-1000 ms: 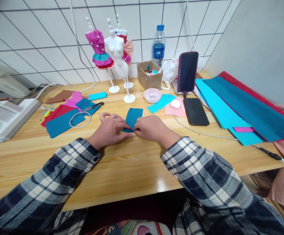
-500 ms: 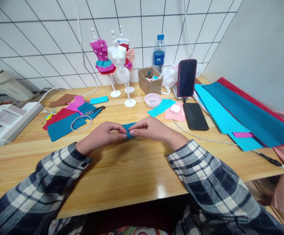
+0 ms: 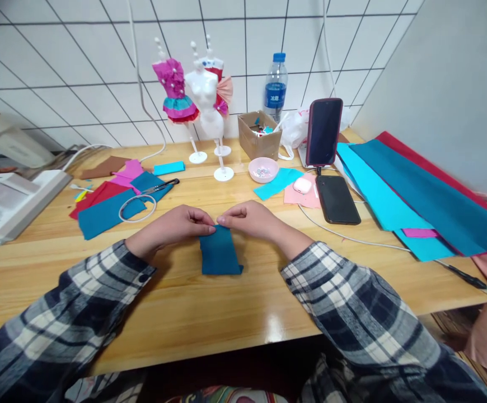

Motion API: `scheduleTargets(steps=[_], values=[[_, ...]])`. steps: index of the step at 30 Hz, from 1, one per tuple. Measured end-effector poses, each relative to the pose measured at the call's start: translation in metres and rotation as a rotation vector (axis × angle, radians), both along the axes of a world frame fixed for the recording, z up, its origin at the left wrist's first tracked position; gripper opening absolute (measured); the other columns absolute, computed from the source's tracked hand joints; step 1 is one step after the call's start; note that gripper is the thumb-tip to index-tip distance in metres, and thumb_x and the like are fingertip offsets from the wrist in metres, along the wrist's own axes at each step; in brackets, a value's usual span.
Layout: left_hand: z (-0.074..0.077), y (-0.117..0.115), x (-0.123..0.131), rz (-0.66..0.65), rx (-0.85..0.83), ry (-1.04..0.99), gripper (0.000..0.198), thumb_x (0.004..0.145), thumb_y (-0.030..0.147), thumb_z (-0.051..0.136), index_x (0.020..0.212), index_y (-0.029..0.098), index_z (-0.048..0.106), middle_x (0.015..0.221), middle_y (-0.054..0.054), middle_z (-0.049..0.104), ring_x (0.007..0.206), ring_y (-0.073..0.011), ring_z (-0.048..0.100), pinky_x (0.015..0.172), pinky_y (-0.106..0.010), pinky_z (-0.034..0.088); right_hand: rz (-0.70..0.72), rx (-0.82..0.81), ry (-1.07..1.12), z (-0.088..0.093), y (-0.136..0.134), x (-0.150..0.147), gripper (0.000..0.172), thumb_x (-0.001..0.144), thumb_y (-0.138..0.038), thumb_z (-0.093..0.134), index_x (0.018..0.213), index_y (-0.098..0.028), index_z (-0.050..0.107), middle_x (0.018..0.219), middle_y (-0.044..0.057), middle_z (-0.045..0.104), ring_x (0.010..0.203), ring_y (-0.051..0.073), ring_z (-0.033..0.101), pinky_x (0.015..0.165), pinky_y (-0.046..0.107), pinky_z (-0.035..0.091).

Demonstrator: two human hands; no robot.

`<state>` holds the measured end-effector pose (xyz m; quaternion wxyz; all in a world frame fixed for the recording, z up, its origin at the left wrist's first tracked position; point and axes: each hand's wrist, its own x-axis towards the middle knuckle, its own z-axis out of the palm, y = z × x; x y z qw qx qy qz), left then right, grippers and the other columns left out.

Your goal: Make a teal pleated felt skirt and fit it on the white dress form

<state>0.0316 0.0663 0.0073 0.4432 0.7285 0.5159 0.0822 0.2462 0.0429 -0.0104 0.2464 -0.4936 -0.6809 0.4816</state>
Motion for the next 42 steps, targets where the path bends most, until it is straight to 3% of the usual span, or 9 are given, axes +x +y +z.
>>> scheduleTargets(steps=[3, 13, 19, 22, 27, 31, 35, 38, 42], values=[[-0.006, 0.002, 0.002, -0.01, 0.067, 0.076, 0.027, 0.068, 0.044, 0.07, 0.081, 0.022, 0.078, 0.076, -0.001, 0.076, 0.076, -0.0203, 0.066, 0.069, -0.029, 0.048, -0.057, 0.248, -0.168, -0.004, 0.003, 0.0, 0.031, 0.077, -0.045, 0.075, 0.098, -0.022, 0.08, 0.099, 0.005, 0.077, 0.082, 0.017, 0.065, 0.065, 0.025, 0.045], [-0.013, 0.002, 0.006, -0.034, 0.216, 0.223, 0.022, 0.077, 0.043, 0.066, 0.084, 0.026, 0.078, 0.077, 0.0, 0.077, 0.078, -0.0224, 0.067, 0.081, -0.038, 0.04, -0.052, 0.284, -0.444, -0.01, 0.011, -0.002, 0.012, 0.078, -0.032, 0.071, 0.086, -0.03, 0.08, 0.089, -0.003, 0.079, 0.083, 0.017, 0.069, 0.064, 0.025, 0.043], [-0.011, -0.001, 0.012, -0.081, 0.528, 0.249, 0.035, 0.073, 0.047, 0.072, 0.103, 0.029, 0.076, 0.102, -0.005, 0.076, 0.1, -0.0301, 0.063, 0.093, -0.049, 0.03, -0.074, 0.343, -0.521, -0.011, 0.012, -0.004, 0.015, 0.079, -0.033, 0.066, 0.085, -0.031, 0.08, 0.087, -0.003, 0.078, 0.079, 0.017, 0.067, 0.059, 0.027, 0.039], [-0.012, 0.0, 0.018, -0.098, 0.594, 0.291, 0.016, 0.078, 0.04, 0.068, 0.084, 0.028, 0.078, 0.09, -0.004, 0.077, 0.094, -0.0295, 0.064, 0.095, -0.055, 0.024, -0.082, 0.346, -0.53, -0.013, 0.012, -0.005, 0.015, 0.08, -0.033, 0.066, 0.085, -0.03, 0.08, 0.088, -0.002, 0.078, 0.082, 0.018, 0.068, 0.058, 0.027, 0.038], [-0.014, 0.0, 0.024, -0.114, 0.642, 0.314, 0.016, 0.079, 0.033, 0.062, 0.076, 0.025, 0.075, 0.081, -0.004, 0.077, 0.086, -0.027, 0.063, 0.095, -0.058, 0.022, -0.082, 0.335, -0.49, -0.014, 0.012, -0.007, 0.015, 0.082, -0.033, 0.068, 0.089, -0.029, 0.08, 0.093, -0.001, 0.078, 0.086, 0.019, 0.068, 0.066, 0.027, 0.044], [-0.015, -0.001, 0.019, -0.123, 0.669, 0.278, 0.016, 0.079, 0.03, 0.059, 0.078, 0.024, 0.074, 0.084, -0.005, 0.077, 0.088, -0.0271, 0.063, 0.089, -0.051, 0.029, -0.175, 0.354, -0.299, 0.007, 0.008, 0.024, 0.029, 0.082, -0.038, 0.071, 0.108, -0.026, 0.077, 0.093, 0.001, 0.078, 0.078, 0.017, 0.066, 0.068, 0.027, 0.046], [-0.016, -0.001, 0.014, -0.158, 0.647, 0.239, 0.016, 0.081, 0.028, 0.059, 0.083, 0.025, 0.075, 0.088, -0.004, 0.077, 0.09, -0.0262, 0.065, 0.084, -0.044, 0.032, -0.268, 0.329, -0.337, 0.026, -0.002, 0.083, 0.022, 0.08, -0.04, 0.072, 0.086, -0.021, 0.078, 0.077, 0.003, 0.074, 0.067, 0.017, 0.063, 0.06, 0.028, 0.044], [-0.018, 0.0, 0.013, -0.162, 0.673, 0.225, 0.016, 0.084, 0.028, 0.059, 0.084, 0.026, 0.075, 0.087, -0.002, 0.077, 0.088, -0.0248, 0.066, 0.089, -0.047, 0.029, -0.17, 0.235, -0.461, 0.022, -0.007, 0.109, 0.011, 0.079, -0.03, 0.071, 0.08, -0.021, 0.077, 0.081, 0.003, 0.076, 0.072, 0.017, 0.066, 0.064, 0.028, 0.047], [-0.024, 0.003, 0.012, -0.148, 0.7, 0.219, 0.016, 0.085, 0.03, 0.059, 0.083, 0.026, 0.074, 0.087, -0.002, 0.077, 0.089, -0.0245, 0.066, 0.093, -0.049, 0.026, -0.114, 0.267, -0.537, 0.007, -0.005, 0.103, 0.012, 0.083, -0.027, 0.066, 0.088, -0.023, 0.076, 0.089, 0.002, 0.077, 0.079, 0.018, 0.069, 0.068, 0.028, 0.049]])
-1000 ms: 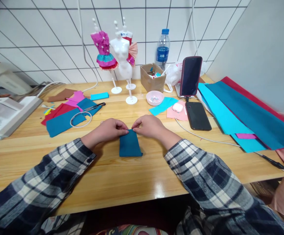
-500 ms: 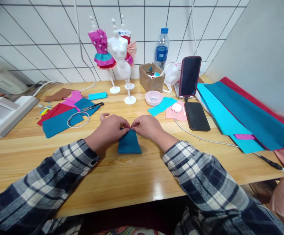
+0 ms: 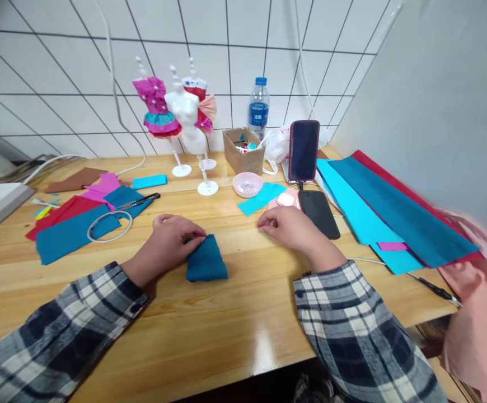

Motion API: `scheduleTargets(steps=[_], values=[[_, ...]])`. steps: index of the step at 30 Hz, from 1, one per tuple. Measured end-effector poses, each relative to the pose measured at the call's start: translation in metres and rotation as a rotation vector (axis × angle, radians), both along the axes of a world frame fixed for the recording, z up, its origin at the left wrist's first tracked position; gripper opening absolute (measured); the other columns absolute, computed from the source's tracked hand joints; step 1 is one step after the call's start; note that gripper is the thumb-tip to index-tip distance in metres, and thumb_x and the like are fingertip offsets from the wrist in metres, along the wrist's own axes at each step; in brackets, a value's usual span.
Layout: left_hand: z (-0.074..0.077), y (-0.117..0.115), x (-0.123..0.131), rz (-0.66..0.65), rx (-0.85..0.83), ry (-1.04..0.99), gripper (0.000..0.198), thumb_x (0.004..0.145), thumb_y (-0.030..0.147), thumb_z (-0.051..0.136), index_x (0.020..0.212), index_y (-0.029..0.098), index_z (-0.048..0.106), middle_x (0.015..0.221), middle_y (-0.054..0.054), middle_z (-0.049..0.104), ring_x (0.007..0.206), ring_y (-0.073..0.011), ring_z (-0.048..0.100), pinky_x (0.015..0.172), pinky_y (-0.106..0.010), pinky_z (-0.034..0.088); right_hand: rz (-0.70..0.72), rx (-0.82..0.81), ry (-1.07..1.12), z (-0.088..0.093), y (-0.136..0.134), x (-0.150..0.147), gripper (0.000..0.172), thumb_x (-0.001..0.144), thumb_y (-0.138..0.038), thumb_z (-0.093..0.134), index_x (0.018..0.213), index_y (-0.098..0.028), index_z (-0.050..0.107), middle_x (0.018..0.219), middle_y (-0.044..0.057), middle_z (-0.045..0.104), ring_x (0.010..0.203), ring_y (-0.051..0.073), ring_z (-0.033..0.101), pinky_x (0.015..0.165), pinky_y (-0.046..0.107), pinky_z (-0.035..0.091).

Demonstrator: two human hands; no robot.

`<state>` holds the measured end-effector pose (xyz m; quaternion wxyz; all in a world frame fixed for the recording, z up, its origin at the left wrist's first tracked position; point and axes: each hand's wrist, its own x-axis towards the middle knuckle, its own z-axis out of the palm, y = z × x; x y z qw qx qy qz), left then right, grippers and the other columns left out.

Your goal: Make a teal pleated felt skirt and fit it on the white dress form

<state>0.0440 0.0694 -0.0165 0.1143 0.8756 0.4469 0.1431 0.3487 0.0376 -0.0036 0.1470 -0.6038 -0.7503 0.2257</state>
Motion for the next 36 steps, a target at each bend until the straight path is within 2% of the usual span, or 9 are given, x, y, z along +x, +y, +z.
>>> scheduleTargets(steps=[5, 11, 17, 19, 23, 25, 31, 36], values=[[-0.004, 0.001, 0.002, 0.023, -0.038, -0.039, 0.015, 0.085, 0.032, 0.06, 0.083, 0.025, 0.073, 0.087, -0.002, 0.077, 0.089, -0.0231, 0.066, 0.091, -0.047, 0.027, 0.032, -0.021, -0.032, -0.008, 0.005, -0.019, 0.013, 0.084, -0.024, 0.066, 0.091, -0.023, 0.077, 0.089, 0.003, 0.078, 0.079, 0.018, 0.07, 0.07, 0.029, 0.049], [-0.003, 0.001, 0.004, 0.061, -0.129, -0.038, 0.016, 0.084, 0.034, 0.06, 0.086, 0.026, 0.074, 0.087, -0.001, 0.077, 0.089, -0.0224, 0.066, 0.093, -0.046, 0.029, 0.073, 0.116, -0.229, -0.008, 0.007, -0.025, 0.014, 0.087, -0.024, 0.062, 0.088, -0.024, 0.075, 0.097, 0.0, 0.077, 0.091, 0.02, 0.069, 0.069, 0.029, 0.044], [0.001, 0.001, 0.008, 0.101, -0.211, -0.033, 0.019, 0.083, 0.031, 0.059, 0.089, 0.025, 0.076, 0.092, -0.002, 0.077, 0.09, -0.0228, 0.067, 0.089, -0.042, 0.037, 0.163, 0.162, -0.327, -0.013, 0.002, -0.035, 0.014, 0.09, -0.018, 0.052, 0.088, -0.019, 0.066, 0.093, 0.005, 0.071, 0.082, 0.019, 0.063, 0.063, 0.028, 0.035], [0.001, 0.0, 0.01, 0.125, -0.217, -0.039, 0.019, 0.082, 0.03, 0.059, 0.087, 0.025, 0.076, 0.091, -0.002, 0.077, 0.09, -0.023, 0.067, 0.089, -0.041, 0.038, 0.165, 0.162, -0.256, -0.014, -0.001, -0.043, 0.014, 0.092, -0.018, 0.05, 0.091, -0.019, 0.064, 0.094, 0.006, 0.069, 0.08, 0.018, 0.061, 0.063, 0.028, 0.035], [0.0, 0.001, 0.012, 0.153, -0.251, -0.086, 0.02, 0.08, 0.032, 0.059, 0.089, 0.026, 0.076, 0.093, -0.001, 0.077, 0.092, -0.0234, 0.068, 0.088, -0.04, 0.04, 0.134, 0.248, 0.144, -0.018, 0.001, -0.07, 0.009, 0.093, -0.018, 0.057, 0.091, -0.02, 0.066, 0.09, 0.003, 0.068, 0.082, 0.015, 0.06, 0.069, 0.025, 0.04], [0.002, 0.004, 0.013, 0.174, -0.289, -0.073, 0.021, 0.081, 0.034, 0.059, 0.089, 0.027, 0.077, 0.09, 0.0, 0.078, 0.09, -0.0235, 0.068, 0.089, -0.041, 0.04, 0.132, 0.288, 0.258, -0.022, 0.005, -0.082, 0.007, 0.09, -0.017, 0.063, 0.087, -0.02, 0.069, 0.085, 0.001, 0.068, 0.081, 0.014, 0.059, 0.07, 0.024, 0.041], [0.015, 0.014, 0.019, 0.177, -0.396, 0.072, 0.02, 0.08, 0.035, 0.061, 0.09, 0.029, 0.078, 0.089, 0.001, 0.079, 0.089, -0.0249, 0.07, 0.089, -0.043, 0.039, 0.135, 0.282, 0.266, -0.04, 0.014, -0.089, 0.01, 0.086, -0.014, 0.069, 0.086, -0.022, 0.075, 0.085, 0.001, 0.07, 0.081, 0.014, 0.062, 0.072, 0.026, 0.043], [0.02, 0.017, 0.023, 0.184, -0.419, 0.109, 0.02, 0.079, 0.033, 0.06, 0.089, 0.03, 0.078, 0.089, 0.002, 0.078, 0.088, -0.0245, 0.069, 0.088, -0.041, 0.039, 0.159, 0.319, 0.222, -0.045, 0.014, -0.089, 0.01, 0.087, -0.016, 0.068, 0.087, -0.023, 0.076, 0.088, 0.002, 0.072, 0.083, 0.015, 0.065, 0.072, 0.026, 0.045]])
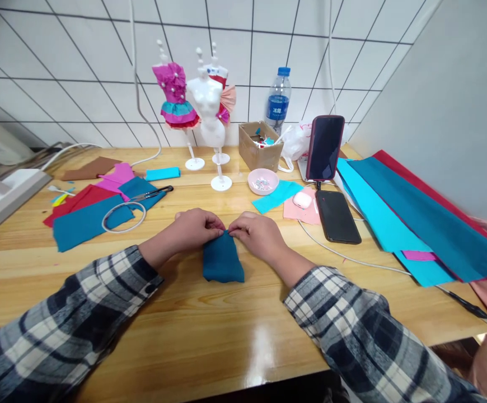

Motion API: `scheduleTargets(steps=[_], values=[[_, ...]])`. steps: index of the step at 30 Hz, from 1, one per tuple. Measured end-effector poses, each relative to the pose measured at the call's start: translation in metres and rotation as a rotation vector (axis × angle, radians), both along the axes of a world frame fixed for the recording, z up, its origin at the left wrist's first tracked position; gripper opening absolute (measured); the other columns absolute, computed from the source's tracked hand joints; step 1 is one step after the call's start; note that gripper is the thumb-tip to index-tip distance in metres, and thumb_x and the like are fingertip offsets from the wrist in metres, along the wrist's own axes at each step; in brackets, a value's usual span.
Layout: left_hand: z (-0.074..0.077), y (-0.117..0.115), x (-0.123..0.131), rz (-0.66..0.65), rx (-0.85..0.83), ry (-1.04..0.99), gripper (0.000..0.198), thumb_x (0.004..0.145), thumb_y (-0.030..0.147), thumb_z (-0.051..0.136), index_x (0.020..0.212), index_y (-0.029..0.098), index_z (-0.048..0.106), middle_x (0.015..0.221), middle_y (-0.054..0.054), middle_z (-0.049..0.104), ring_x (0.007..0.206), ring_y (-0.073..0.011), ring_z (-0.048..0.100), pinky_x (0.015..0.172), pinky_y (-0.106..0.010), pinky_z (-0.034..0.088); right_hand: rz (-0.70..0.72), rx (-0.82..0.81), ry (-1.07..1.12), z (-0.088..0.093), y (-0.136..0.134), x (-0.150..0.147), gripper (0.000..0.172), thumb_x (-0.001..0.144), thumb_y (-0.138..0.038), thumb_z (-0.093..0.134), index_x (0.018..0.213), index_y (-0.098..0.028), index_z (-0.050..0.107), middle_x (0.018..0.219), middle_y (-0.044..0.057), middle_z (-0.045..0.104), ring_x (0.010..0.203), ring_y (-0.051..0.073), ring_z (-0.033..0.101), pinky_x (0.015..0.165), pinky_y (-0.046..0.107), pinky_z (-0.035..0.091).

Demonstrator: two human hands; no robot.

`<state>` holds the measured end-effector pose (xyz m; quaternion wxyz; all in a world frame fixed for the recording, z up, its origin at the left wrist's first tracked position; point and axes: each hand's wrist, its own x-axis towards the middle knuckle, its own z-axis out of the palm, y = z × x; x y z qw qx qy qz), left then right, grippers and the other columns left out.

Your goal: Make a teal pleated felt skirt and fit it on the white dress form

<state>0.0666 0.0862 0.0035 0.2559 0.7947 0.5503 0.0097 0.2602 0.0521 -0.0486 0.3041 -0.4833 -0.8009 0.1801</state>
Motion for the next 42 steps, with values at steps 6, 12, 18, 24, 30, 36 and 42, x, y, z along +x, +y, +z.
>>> scheduleTargets(steps=[6, 12, 18, 24, 30, 36, 42], values=[[0.002, 0.0, 0.0, -0.005, -0.011, 0.019, 0.021, 0.079, 0.034, 0.06, 0.09, 0.031, 0.078, 0.091, 0.001, 0.079, 0.09, -0.0241, 0.068, 0.088, -0.043, 0.036, -0.018, 0.028, -0.095, -0.001, -0.002, -0.001, 0.013, 0.089, -0.019, 0.065, 0.09, -0.024, 0.077, 0.09, 0.002, 0.073, 0.085, 0.016, 0.066, 0.071, 0.027, 0.045], [0.002, 0.001, -0.001, -0.039, -0.008, 0.023, 0.021, 0.08, 0.038, 0.06, 0.091, 0.032, 0.077, 0.09, 0.003, 0.079, 0.091, -0.0238, 0.069, 0.09, -0.044, 0.032, -0.013, 0.049, -0.177, -0.002, -0.003, -0.001, 0.017, 0.091, -0.022, 0.063, 0.095, -0.028, 0.079, 0.093, 0.001, 0.074, 0.087, 0.016, 0.067, 0.071, 0.027, 0.046], [0.004, 0.002, 0.003, -0.037, -0.026, 0.045, 0.022, 0.08, 0.044, 0.061, 0.087, 0.03, 0.077, 0.089, 0.002, 0.078, 0.089, -0.0241, 0.068, 0.092, -0.048, 0.028, -0.003, 0.028, -0.18, -0.001, -0.004, 0.001, 0.019, 0.09, -0.022, 0.063, 0.099, -0.028, 0.079, 0.093, 0.002, 0.072, 0.085, 0.016, 0.066, 0.071, 0.027, 0.045], [-0.003, -0.003, 0.009, 0.019, 0.069, 0.029, 0.02, 0.077, 0.039, 0.06, 0.077, 0.027, 0.075, 0.081, 0.0, 0.077, 0.081, -0.0241, 0.067, 0.092, -0.05, 0.026, 0.021, -0.027, -0.115, -0.001, -0.003, 0.003, 0.022, 0.088, -0.018, 0.064, 0.1, -0.027, 0.08, 0.089, 0.003, 0.07, 0.081, 0.016, 0.065, 0.071, 0.028, 0.046], [-0.011, -0.008, 0.011, 0.037, 0.144, -0.001, 0.018, 0.075, 0.035, 0.059, 0.075, 0.024, 0.074, 0.079, -0.001, 0.076, 0.081, -0.0241, 0.065, 0.092, -0.05, 0.027, 0.069, -0.083, -0.036, 0.001, -0.001, 0.008, 0.023, 0.088, -0.017, 0.065, 0.102, -0.028, 0.08, 0.09, 0.004, 0.073, 0.084, 0.016, 0.066, 0.074, 0.028, 0.048], [-0.011, -0.007, 0.011, 0.036, 0.137, 0.003, 0.018, 0.076, 0.035, 0.06, 0.077, 0.024, 0.074, 0.08, 0.0, 0.075, 0.08, -0.0225, 0.065, 0.093, -0.049, 0.028, -0.042, -0.128, 0.002, 0.007, -0.001, 0.01, 0.022, 0.087, -0.016, 0.065, 0.103, -0.023, 0.079, 0.092, 0.004, 0.077, 0.084, 0.017, 0.067, 0.075, 0.029, 0.048], [-0.009, -0.008, 0.008, -0.01, 0.157, -0.019, 0.019, 0.079, 0.037, 0.061, 0.081, 0.024, 0.074, 0.084, -0.001, 0.076, 0.084, -0.0225, 0.066, 0.093, -0.048, 0.028, -0.115, -0.112, -0.09, 0.006, 0.005, 0.001, 0.021, 0.088, -0.031, 0.066, 0.104, -0.026, 0.079, 0.095, 0.004, 0.073, 0.089, 0.018, 0.065, 0.074, 0.028, 0.045]])
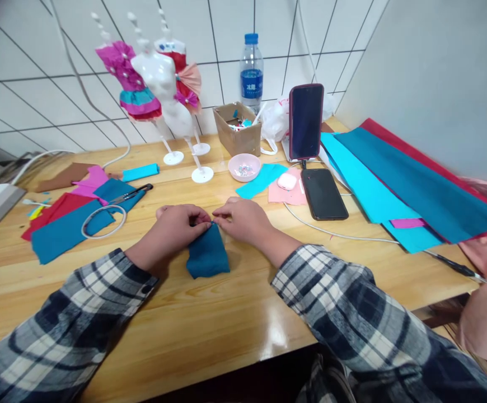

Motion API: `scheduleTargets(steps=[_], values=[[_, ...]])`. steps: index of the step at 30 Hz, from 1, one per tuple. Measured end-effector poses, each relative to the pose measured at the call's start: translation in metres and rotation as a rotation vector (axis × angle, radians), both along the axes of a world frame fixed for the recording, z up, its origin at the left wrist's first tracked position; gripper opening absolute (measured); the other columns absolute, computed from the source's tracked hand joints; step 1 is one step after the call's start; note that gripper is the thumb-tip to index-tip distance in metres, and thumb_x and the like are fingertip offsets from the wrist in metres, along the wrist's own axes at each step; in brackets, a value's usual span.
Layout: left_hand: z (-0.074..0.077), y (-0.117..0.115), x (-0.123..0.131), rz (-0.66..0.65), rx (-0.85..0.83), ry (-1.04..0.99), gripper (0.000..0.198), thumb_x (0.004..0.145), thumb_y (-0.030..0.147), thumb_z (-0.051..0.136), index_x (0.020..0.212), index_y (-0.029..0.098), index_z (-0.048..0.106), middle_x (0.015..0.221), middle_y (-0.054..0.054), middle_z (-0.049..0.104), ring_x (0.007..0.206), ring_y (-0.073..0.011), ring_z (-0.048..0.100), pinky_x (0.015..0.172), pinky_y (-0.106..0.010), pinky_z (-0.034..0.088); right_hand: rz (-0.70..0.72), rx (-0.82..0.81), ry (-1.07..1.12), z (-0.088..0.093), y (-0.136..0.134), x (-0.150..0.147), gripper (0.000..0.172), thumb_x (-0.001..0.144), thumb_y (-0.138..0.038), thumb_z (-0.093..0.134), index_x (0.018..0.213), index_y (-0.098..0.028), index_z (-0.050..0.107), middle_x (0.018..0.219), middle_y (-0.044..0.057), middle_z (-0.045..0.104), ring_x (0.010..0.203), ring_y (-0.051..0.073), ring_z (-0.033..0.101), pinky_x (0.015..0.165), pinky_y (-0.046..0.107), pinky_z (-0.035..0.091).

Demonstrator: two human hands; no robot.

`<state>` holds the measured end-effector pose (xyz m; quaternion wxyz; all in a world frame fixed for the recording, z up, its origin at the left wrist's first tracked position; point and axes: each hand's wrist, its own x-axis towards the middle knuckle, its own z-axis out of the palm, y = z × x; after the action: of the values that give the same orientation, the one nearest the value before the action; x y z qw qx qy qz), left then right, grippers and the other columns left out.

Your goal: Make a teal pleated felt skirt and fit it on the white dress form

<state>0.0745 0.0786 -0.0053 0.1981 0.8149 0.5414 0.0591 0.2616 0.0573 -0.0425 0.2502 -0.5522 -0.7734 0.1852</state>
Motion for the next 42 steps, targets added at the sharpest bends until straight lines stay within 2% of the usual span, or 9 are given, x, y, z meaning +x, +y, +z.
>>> scheduleTargets(steps=[7, 12, 18, 24, 28, 32, 35, 39, 42], values=[[-0.003, -0.004, -0.005, -0.075, 0.087, -0.015, 0.016, 0.081, 0.036, 0.061, 0.083, 0.026, 0.074, 0.088, -0.002, 0.076, 0.09, -0.0255, 0.066, 0.101, -0.054, 0.024, -0.041, -0.001, -0.061, 0.003, -0.003, -0.006, 0.01, 0.085, -0.03, 0.069, 0.087, -0.03, 0.078, 0.09, -0.002, 0.073, 0.086, 0.017, 0.064, 0.066, 0.027, 0.039], [0.001, -0.007, -0.02, -0.135, 0.134, 0.002, 0.018, 0.083, 0.036, 0.061, 0.092, 0.029, 0.075, 0.098, -0.002, 0.078, 0.099, -0.0263, 0.066, 0.107, -0.057, 0.017, 0.029, 0.094, -0.109, 0.001, -0.009, -0.004, 0.01, 0.088, -0.028, 0.066, 0.09, -0.025, 0.076, 0.093, 0.001, 0.072, 0.09, 0.016, 0.064, 0.065, 0.026, 0.037], [0.001, -0.01, -0.03, -0.266, 0.313, 0.059, 0.02, 0.086, 0.028, 0.055, 0.086, 0.027, 0.075, 0.092, -0.003, 0.077, 0.096, -0.0259, 0.065, 0.107, -0.06, 0.012, 0.122, 0.172, -0.148, -0.004, -0.01, 0.003, 0.015, 0.093, -0.028, 0.061, 0.094, -0.023, 0.076, 0.096, 0.002, 0.073, 0.094, 0.017, 0.065, 0.068, 0.027, 0.038], [0.005, -0.014, -0.029, -0.44, 0.404, 0.112, 0.029, 0.086, 0.018, 0.051, 0.086, 0.03, 0.077, 0.088, -0.004, 0.076, 0.098, -0.0266, 0.059, 0.108, -0.061, 0.011, 0.242, 0.157, -0.298, 0.01, -0.018, 0.009, 0.026, 0.098, -0.026, 0.052, 0.103, -0.027, 0.077, 0.104, 0.003, 0.073, 0.085, 0.016, 0.066, 0.063, 0.028, 0.037], [0.008, -0.015, -0.032, -0.532, 0.431, 0.181, 0.033, 0.084, 0.012, 0.051, 0.089, 0.032, 0.077, 0.088, -0.004, 0.076, 0.1, -0.0266, 0.056, 0.108, -0.061, 0.013, 0.284, 0.113, -0.372, 0.019, -0.023, 0.014, 0.026, 0.091, -0.02, 0.056, 0.102, -0.029, 0.078, 0.108, 0.003, 0.074, 0.084, 0.018, 0.067, 0.063, 0.029, 0.038], [0.005, -0.014, -0.036, -0.537, 0.476, 0.19, 0.032, 0.087, 0.014, 0.051, 0.093, 0.033, 0.076, 0.09, -0.003, 0.075, 0.099, -0.0262, 0.055, 0.106, -0.06, 0.015, 0.067, 0.117, -0.115, 0.019, -0.017, 0.021, 0.034, 0.084, -0.01, 0.054, 0.102, -0.027, 0.077, 0.106, 0.0, 0.077, 0.091, 0.018, 0.068, 0.074, 0.029, 0.046], [0.002, -0.014, -0.037, -0.543, 0.513, 0.198, 0.031, 0.088, 0.015, 0.05, 0.094, 0.031, 0.076, 0.089, -0.004, 0.075, 0.098, -0.0259, 0.056, 0.105, -0.059, 0.017, -0.133, 0.07, 0.069, 0.019, -0.006, 0.016, 0.025, 0.087, -0.019, 0.055, 0.095, -0.024, 0.078, 0.099, 0.001, 0.078, 0.084, 0.017, 0.068, 0.072, 0.028, 0.047], [0.002, -0.016, -0.036, -0.559, 0.551, 0.237, 0.033, 0.089, 0.013, 0.047, 0.095, 0.029, 0.075, 0.083, -0.005, 0.072, 0.097, -0.026, 0.057, 0.105, -0.059, 0.018, -0.139, -0.17, 0.092, 0.023, 0.004, -0.007, 0.024, 0.084, -0.044, 0.065, 0.084, -0.025, 0.078, 0.086, 0.001, 0.078, 0.078, 0.018, 0.068, 0.063, 0.026, 0.045], [0.004, -0.018, -0.035, -0.555, 0.553, 0.248, 0.036, 0.088, 0.011, 0.046, 0.097, 0.03, 0.075, 0.083, -0.005, 0.072, 0.096, -0.0256, 0.057, 0.106, -0.059, 0.018, -0.135, -0.278, -0.031, 0.028, 0.006, -0.019, 0.013, 0.076, -0.04, 0.074, 0.077, -0.028, 0.078, 0.082, -0.001, 0.077, 0.076, 0.017, 0.067, 0.059, 0.026, 0.042]])
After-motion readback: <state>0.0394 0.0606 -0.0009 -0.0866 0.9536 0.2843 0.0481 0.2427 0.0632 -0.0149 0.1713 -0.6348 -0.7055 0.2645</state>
